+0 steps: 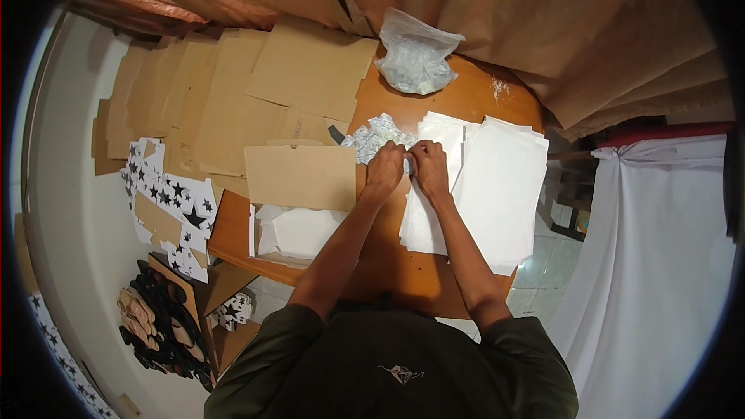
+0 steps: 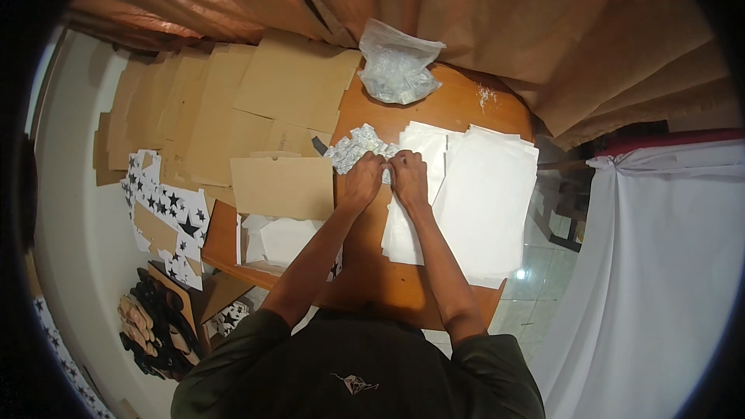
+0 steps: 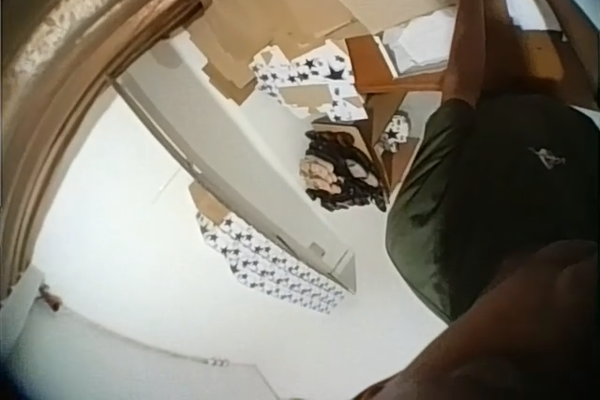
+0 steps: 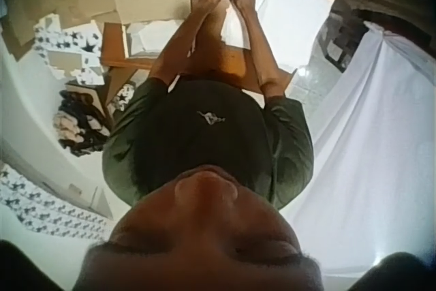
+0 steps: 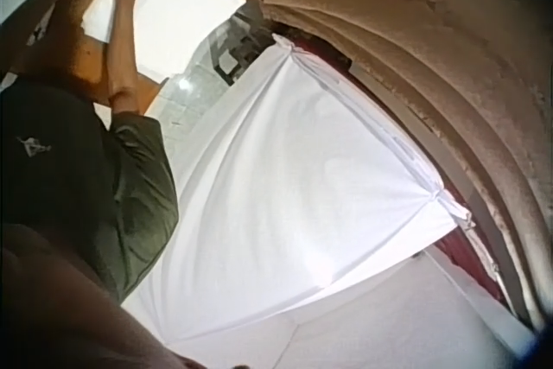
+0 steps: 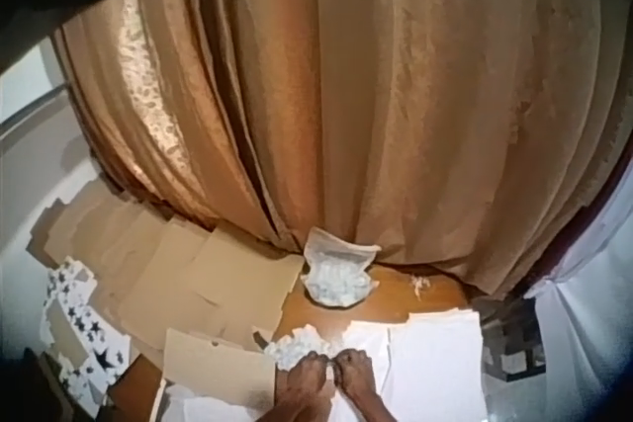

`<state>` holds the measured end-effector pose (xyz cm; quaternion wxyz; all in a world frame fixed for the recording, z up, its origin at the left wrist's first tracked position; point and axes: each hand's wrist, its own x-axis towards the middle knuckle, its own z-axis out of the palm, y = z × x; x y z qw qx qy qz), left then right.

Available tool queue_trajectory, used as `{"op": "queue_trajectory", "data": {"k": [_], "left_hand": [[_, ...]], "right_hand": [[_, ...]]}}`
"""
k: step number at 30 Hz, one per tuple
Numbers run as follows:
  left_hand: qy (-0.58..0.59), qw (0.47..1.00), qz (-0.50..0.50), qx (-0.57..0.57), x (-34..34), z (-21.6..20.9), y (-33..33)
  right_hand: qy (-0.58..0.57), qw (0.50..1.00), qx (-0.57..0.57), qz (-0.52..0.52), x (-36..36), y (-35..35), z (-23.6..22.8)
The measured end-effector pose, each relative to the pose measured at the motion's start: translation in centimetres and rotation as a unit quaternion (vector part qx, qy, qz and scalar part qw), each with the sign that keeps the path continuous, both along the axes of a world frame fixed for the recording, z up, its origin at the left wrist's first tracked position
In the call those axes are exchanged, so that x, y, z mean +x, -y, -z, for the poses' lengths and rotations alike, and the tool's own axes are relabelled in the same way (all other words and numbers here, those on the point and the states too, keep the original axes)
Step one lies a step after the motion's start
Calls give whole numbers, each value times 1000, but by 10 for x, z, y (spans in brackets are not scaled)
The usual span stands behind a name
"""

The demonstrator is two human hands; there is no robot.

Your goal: Folding cardboard sheets into shoe boxes and organizing them on a shelf.

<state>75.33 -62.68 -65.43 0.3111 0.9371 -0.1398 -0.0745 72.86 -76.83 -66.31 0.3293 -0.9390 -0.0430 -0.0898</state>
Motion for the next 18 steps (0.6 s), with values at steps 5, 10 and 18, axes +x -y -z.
{"op": "queue_trajectory", "data": {"k": [5, 10, 18], "left_hand": [[34, 999, -11, -40, -15, -39, 0], [-45, 988, -16, -148, -49, -84, -18], [-188, 914, -140, -331, -133, -113, -94]], "right_hand": [[7, 992, 127, 14, -18, 4, -22], [-95, 947, 307, 24, -57, -2, -54], [-191, 887, 420, -34, -115, -62, -92]]}}
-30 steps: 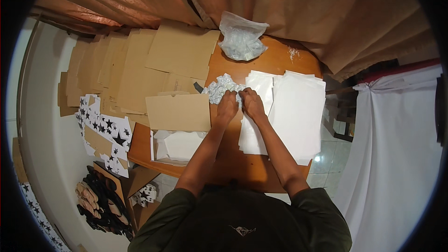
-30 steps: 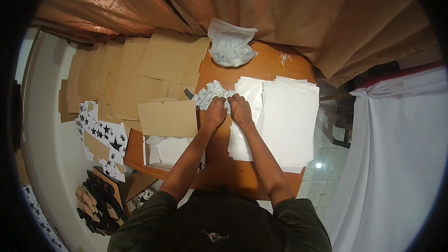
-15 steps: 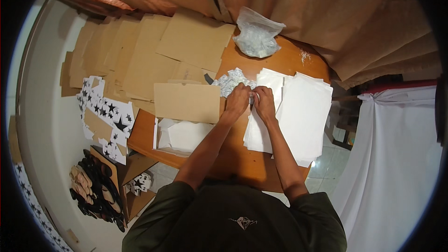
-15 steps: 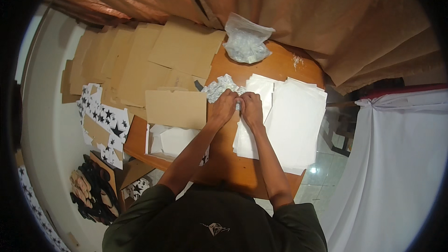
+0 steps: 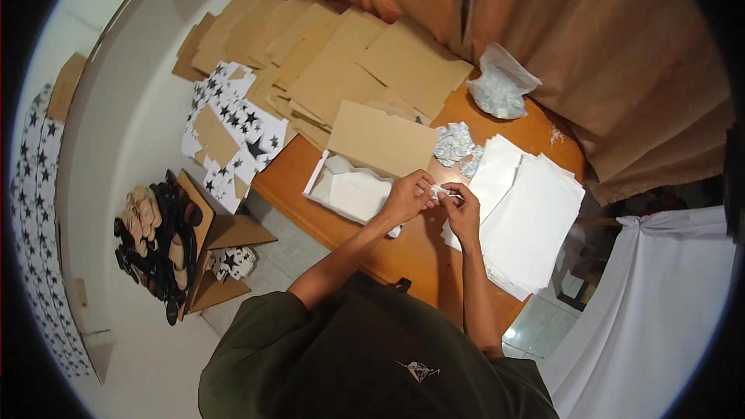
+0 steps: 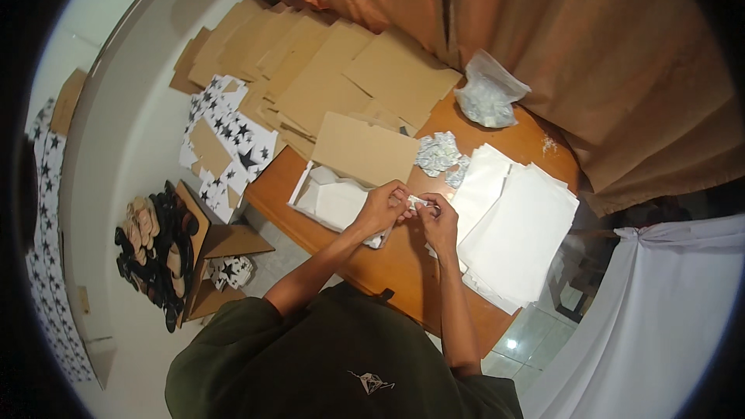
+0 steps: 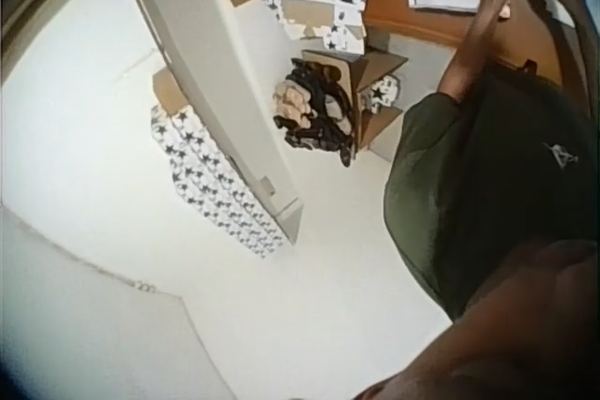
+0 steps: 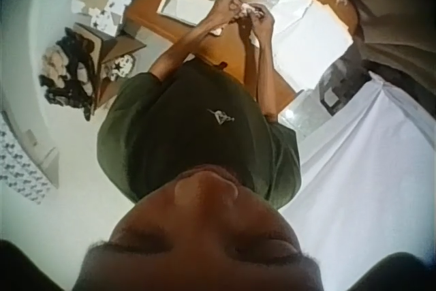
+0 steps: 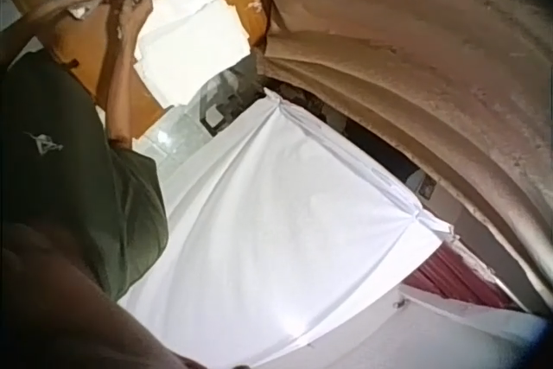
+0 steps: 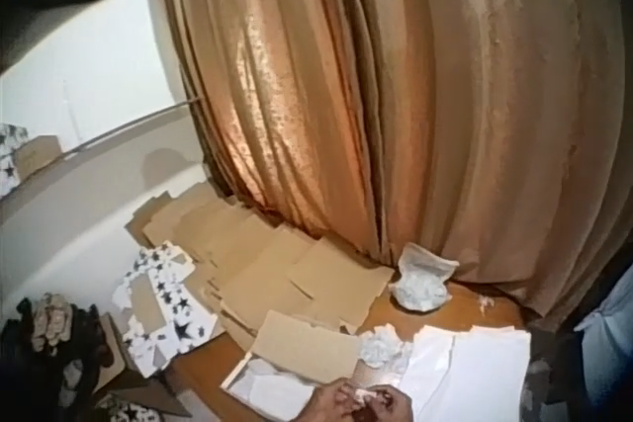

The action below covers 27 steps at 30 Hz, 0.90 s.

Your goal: Folding cardboard sheets into shoe boxes and organizing them on a shelf.

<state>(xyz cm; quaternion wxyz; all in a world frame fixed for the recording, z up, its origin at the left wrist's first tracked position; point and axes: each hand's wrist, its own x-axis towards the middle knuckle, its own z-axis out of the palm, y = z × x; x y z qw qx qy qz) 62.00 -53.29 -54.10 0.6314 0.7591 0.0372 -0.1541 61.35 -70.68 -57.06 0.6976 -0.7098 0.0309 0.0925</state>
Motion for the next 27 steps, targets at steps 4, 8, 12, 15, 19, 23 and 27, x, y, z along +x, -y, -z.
{"op": "queue_trajectory", "data": {"k": [4, 8, 12, 15, 19, 23, 27], "left_hand": [[-2, 999, -33, -9, -34, 6, -54], [-12, 999, -52, -8, -44, 14, -100], [-18, 999, -43, -7, -41, 25, -138], [4, 999, -30, -17, -33, 36, -166], [45, 998, 14, -30, -28, 57, -198], [167, 982, 40, 73, -25, 60, -214], [162, 974, 120, 102, -25, 46, -244]], "right_hand": [[44, 997, -23, -61, -17, -45, -1], [43, 992, -59, -101, -21, -88, 12], [18, 992, -69, -100, -22, -124, 19], [26, 989, -109, -98, -19, -149, 17], [33, 979, -175, -96, -17, -175, 22], [47, 975, -205, -72, -25, -188, 27], [77, 960, -263, -56, -41, -187, 16]]}}
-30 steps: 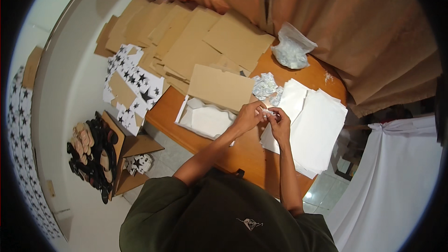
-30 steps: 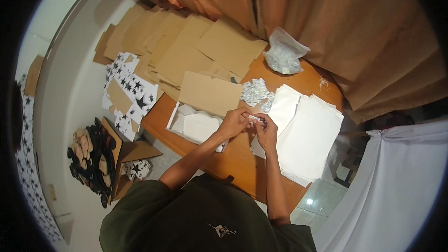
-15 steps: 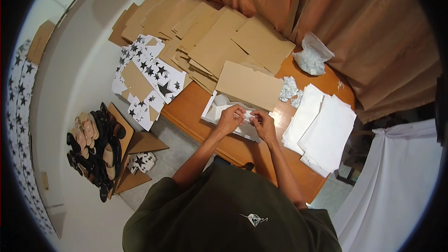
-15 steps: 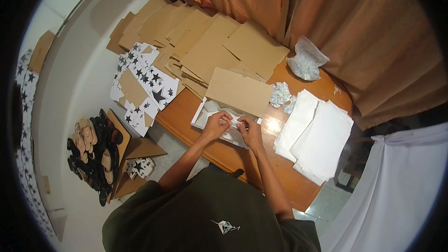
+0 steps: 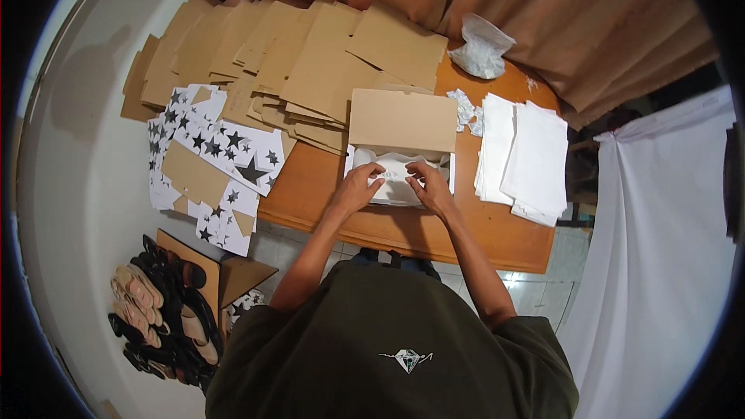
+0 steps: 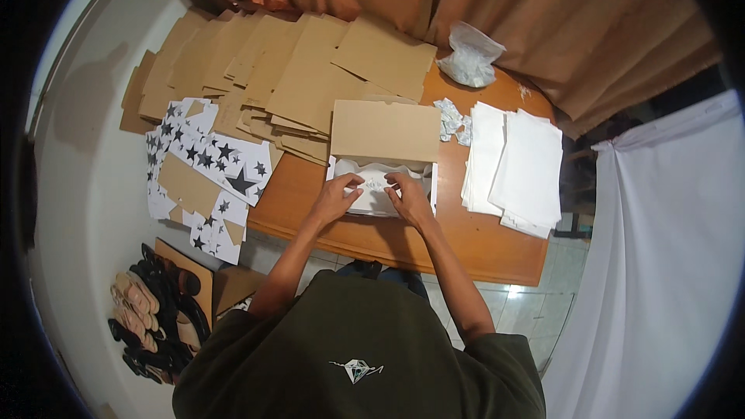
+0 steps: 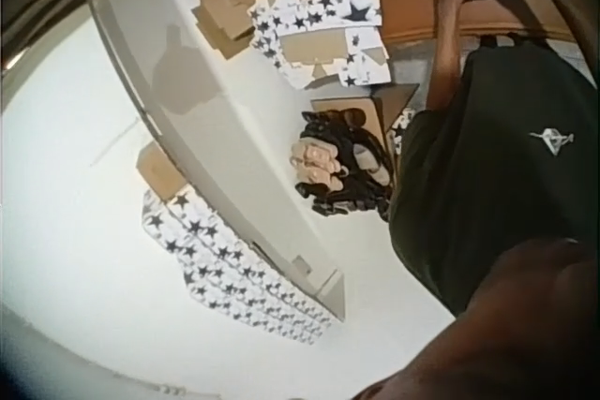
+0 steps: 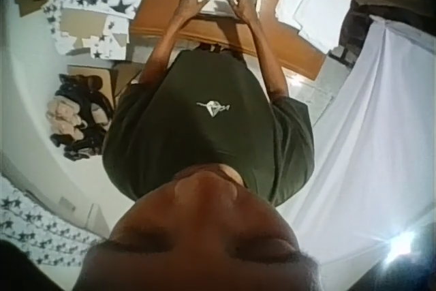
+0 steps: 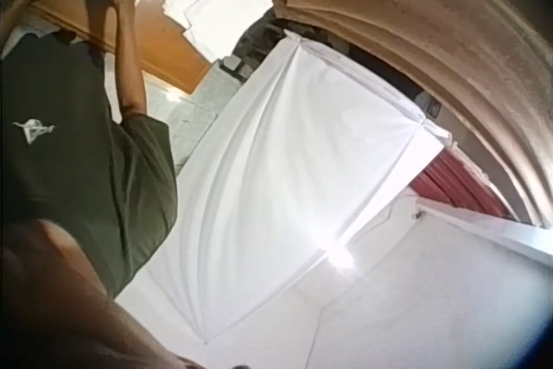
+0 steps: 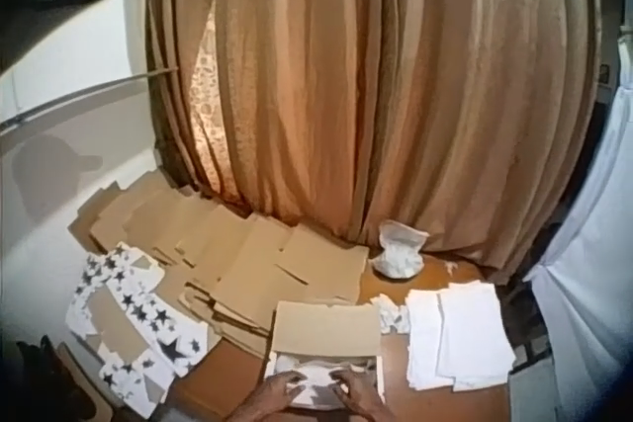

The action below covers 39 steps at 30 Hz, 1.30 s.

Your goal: Folding cardboard sheets into shoe boxes and organizing them on a shelf.

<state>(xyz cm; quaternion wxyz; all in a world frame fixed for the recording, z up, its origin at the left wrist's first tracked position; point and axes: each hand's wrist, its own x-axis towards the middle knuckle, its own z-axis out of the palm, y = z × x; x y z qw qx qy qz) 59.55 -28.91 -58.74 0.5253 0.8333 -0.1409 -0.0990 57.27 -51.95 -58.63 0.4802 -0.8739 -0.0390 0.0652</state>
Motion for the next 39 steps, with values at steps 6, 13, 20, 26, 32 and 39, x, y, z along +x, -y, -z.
{"op": "queue_trajectory", "data": {"k": [6, 13, 20, 26, 32, 39], "left_hand": [[34, 977, 157, 143, -17, -18, -31], [75, 965, 123, 217, -27, -1, -23], [111, 964, 94, 222, -29, 22, -20], [76, 956, 114, 261, -25, 29, -22], [92, 954, 114, 263, -31, 26, -21], [108, 964, 104, 220, -1, -27, -14]], "right_hand": [[-31, 996, -74, -39, -38, -3, -26], [-11, 991, -130, -33, -48, -4, -4], [13, 989, -139, -42, -41, -4, 36], [-52, 993, -86, -65, -36, 3, 41], [-60, 988, -99, -104, -36, 5, 38], [6, 992, -98, -73, -17, 11, -24]]}}
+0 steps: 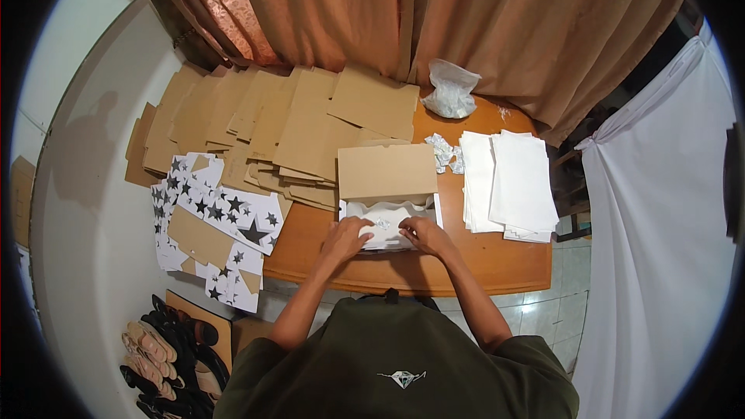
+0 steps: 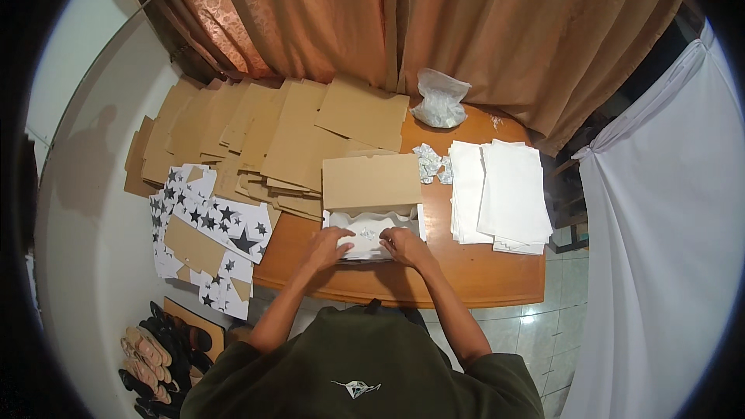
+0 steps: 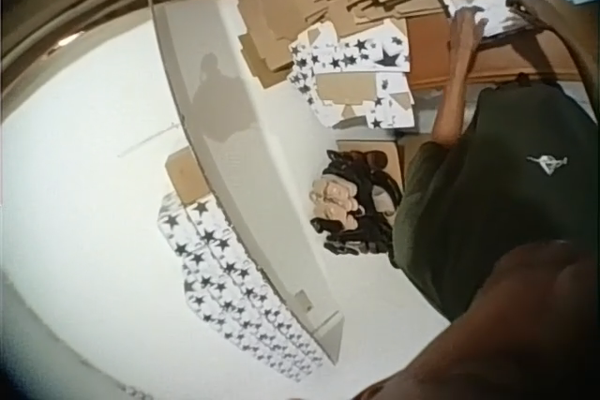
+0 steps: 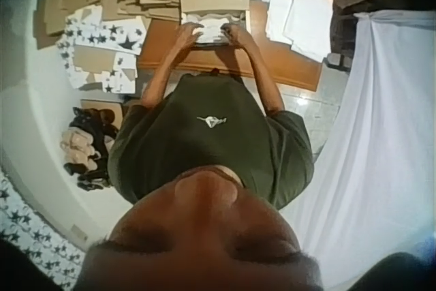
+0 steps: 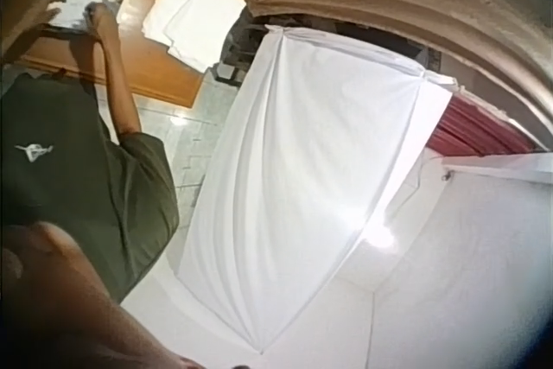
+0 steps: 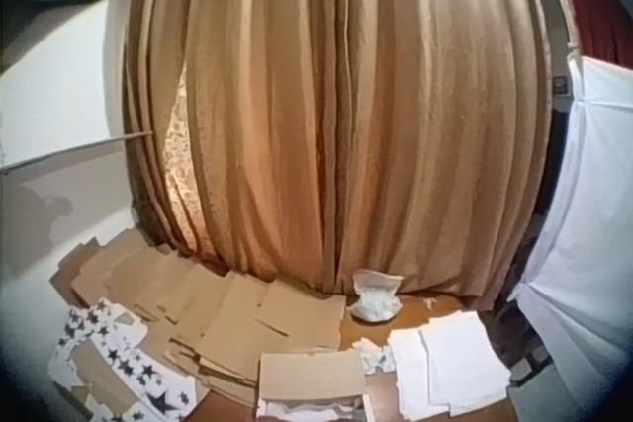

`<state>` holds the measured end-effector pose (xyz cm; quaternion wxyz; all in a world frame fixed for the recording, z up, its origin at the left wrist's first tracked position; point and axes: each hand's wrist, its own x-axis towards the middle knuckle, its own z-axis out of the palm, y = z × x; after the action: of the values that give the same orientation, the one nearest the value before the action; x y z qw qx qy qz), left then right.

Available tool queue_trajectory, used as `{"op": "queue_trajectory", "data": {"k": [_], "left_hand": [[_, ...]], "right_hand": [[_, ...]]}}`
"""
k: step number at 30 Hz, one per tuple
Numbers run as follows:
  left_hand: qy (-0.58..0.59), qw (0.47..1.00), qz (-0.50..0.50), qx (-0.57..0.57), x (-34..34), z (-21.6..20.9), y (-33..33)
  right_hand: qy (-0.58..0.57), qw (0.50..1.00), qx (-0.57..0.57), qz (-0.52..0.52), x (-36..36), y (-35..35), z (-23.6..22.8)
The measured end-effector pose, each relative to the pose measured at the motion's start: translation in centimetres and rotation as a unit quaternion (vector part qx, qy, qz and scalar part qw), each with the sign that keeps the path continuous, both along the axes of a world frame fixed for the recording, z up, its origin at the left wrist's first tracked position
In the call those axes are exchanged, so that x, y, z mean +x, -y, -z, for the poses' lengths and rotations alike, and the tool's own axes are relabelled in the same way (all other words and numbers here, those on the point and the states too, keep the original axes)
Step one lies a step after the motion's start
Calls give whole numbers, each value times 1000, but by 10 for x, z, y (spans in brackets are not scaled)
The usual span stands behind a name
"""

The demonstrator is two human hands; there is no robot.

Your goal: Folding cardboard sheets into shoe boxes and organizing them on a shelf.

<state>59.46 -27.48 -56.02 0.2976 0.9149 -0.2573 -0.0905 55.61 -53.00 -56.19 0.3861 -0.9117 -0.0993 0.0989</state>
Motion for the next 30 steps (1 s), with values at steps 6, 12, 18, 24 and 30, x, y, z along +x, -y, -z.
{"op": "queue_trajectory", "data": {"k": [6, 12, 18, 24, 30], "left_hand": [[44, 994, -53, -88, 110, -30, 15], [115, 991, -60, -11, 189, -6, 42], [55, 994, -35, 93, 197, -3, 68], [178, 983, -35, 39, 189, 0, 54], [206, 977, -48, -34, 132, -42, 49]], "right_hand": [[132, 988, -66, 47, 83, 21, -19], [178, 973, -117, 85, 158, 22, 3], [166, 960, -194, 115, 188, 18, 8], [139, 963, -202, 111, 177, 7, -12], [271, 942, -152, 129, 131, 7, -34]]}}
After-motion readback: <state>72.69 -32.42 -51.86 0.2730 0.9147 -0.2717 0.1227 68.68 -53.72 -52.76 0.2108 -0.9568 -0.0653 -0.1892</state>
